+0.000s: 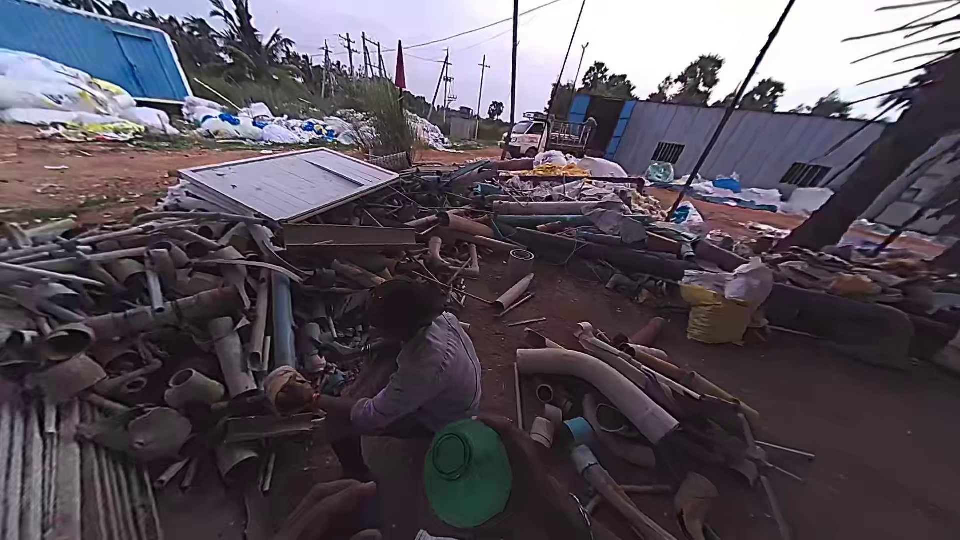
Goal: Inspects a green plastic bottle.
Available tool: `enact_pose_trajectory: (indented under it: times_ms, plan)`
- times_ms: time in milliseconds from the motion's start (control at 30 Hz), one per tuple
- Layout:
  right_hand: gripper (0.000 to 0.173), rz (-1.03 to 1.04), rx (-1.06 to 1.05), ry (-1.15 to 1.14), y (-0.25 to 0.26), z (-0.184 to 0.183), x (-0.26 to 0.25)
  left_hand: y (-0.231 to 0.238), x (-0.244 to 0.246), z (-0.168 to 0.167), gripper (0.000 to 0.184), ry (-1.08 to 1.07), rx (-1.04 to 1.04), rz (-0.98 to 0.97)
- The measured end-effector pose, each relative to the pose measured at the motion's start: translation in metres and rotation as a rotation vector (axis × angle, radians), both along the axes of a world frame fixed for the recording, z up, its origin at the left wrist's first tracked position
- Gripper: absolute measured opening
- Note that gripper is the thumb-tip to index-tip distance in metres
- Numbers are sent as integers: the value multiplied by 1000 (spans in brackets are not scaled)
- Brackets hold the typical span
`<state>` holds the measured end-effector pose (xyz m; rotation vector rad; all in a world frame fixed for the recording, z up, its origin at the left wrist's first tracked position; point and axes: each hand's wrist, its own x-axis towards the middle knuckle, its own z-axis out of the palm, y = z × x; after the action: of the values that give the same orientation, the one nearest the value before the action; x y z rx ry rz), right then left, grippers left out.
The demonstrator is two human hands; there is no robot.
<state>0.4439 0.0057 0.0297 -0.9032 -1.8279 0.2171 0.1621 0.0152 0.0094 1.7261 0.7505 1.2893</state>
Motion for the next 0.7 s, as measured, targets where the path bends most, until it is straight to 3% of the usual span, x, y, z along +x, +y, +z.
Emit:
enact_pose_trajectory:
  times_ms: [100,200,433,567,700]
  plan:
    - [87,34,-70,-69,9,-64,0,8,17,8,35,16,53,53]
    - [89,6,-131,-93,9,-98,3,15,33,15,35,94,72,-2]
    - [90,-48,-178,-158,0,-117,12,17,47,13,35,303,131,4]
    - [90,-85,-159,-251,0,-124,12,13,44,20,38,594,191,85]
    - [88,-71,-159,-315,4,-130,11,14,42,33,54,911,61,64]
